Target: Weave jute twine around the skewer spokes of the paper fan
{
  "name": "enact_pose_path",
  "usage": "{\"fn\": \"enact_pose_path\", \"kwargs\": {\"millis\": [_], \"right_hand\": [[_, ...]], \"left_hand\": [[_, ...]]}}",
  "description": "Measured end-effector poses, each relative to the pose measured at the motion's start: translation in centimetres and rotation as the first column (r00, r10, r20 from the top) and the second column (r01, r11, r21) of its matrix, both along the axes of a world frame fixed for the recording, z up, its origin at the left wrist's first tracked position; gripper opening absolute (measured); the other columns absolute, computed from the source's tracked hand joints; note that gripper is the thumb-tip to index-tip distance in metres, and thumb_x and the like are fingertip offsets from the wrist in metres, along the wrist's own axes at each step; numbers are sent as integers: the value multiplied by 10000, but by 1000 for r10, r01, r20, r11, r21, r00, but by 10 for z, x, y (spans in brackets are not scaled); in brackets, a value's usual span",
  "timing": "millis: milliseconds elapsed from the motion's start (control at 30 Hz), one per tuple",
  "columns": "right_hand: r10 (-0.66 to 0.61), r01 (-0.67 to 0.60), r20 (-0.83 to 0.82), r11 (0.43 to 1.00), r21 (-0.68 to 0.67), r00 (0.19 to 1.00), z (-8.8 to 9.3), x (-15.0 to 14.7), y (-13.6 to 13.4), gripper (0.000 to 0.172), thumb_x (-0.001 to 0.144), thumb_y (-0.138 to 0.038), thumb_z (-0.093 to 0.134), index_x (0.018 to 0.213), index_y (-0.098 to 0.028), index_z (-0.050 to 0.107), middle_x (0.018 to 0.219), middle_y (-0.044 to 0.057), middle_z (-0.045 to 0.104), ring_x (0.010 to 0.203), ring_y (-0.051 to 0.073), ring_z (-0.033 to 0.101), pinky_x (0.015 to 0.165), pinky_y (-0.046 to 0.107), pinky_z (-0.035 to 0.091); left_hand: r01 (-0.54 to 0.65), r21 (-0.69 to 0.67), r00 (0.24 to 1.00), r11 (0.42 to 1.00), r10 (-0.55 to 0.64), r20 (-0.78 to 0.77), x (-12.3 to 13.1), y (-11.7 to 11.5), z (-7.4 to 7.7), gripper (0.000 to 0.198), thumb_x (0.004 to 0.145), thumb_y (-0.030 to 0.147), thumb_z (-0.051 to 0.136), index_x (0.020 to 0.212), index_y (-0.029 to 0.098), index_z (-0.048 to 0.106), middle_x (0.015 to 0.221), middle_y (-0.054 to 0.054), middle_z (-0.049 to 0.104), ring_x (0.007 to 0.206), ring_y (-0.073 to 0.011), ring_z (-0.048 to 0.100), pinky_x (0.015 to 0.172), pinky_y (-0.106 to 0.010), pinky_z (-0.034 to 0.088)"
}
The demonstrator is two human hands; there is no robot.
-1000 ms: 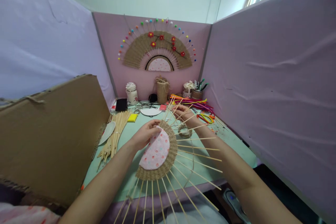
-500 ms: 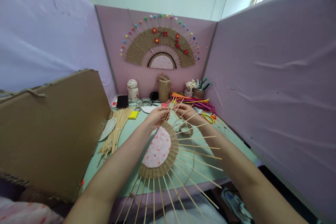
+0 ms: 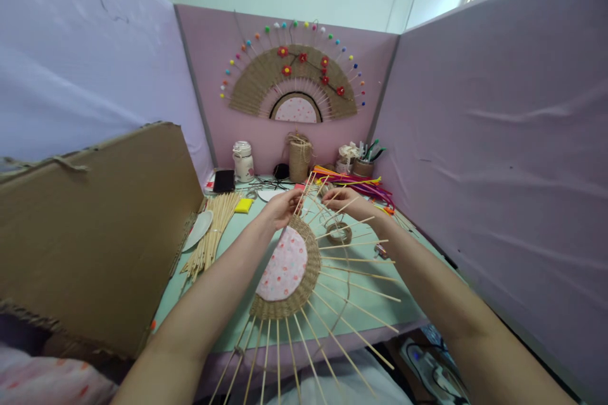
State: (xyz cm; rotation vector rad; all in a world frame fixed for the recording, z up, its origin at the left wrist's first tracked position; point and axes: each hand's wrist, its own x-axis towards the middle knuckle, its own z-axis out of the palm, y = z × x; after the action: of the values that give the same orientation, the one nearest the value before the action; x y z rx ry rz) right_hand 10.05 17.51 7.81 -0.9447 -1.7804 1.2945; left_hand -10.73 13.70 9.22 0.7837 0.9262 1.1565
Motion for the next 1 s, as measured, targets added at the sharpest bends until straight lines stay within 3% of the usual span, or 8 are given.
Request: {"fn": "enact_pose_path", "kwargs": {"millis": [233, 400, 567, 767, 1000], "right_hand": [[75, -75, 46, 997, 10, 996, 10, 3, -10, 317, 629, -415, 797, 796, -160, 708, 633, -13, 621, 550, 97, 495, 522, 239, 368], [43, -46, 103, 999, 28, 994, 13, 11, -7, 318, 635, -417, 785, 808, -160, 717, 672, 0, 640, 569, 101, 492, 531, 245, 360], [-74, 53, 158, 989, 136, 985, 18, 26, 6, 275, 659, -415, 753, 746, -157, 718, 690, 15, 655, 594, 113, 506, 567, 264, 370], [-253, 226, 102, 948, 224, 962, 29, 26, 22, 321, 678, -471, 743, 742, -162, 685, 581, -15, 579, 492, 81, 396, 478, 247, 262], [-189, 189, -17, 965, 182, 982, 41, 15, 24, 382, 668, -540, 746, 731, -172, 665, 528, -40, 510, 472, 72, 399, 452, 218, 297]], "left_hand": [[-13, 4, 999, 1000, 13, -42, 2, 3, -6, 209, 642, 245, 782, 639, 152, 595, 533, 28, 547, 440, -65, 460, 445, -202, 354], [-34, 21, 997, 999, 36, -69, 2, 4, -6, 221, 632, 211, 771, 603, 163, 557, 502, 37, 510, 428, -65, 435, 430, -199, 344], [-56, 34, 994, 998, 58, -87, 0, 3, -6, 231, 632, 203, 765, 591, 162, 542, 489, 42, 481, 418, -56, 416, 416, -194, 331], [-57, 26, 991, 998, 60, -118, 1, 1, -7, 266, 615, 218, 792, 598, 161, 533, 496, 43, 491, 430, -56, 428, 422, -188, 325], [-67, 39, 990, 997, 71, -124, 2, -1, -6, 237, 649, 184, 766, 602, 158, 535, 496, 42, 477, 438, -57, 407, 444, -208, 295]]}}
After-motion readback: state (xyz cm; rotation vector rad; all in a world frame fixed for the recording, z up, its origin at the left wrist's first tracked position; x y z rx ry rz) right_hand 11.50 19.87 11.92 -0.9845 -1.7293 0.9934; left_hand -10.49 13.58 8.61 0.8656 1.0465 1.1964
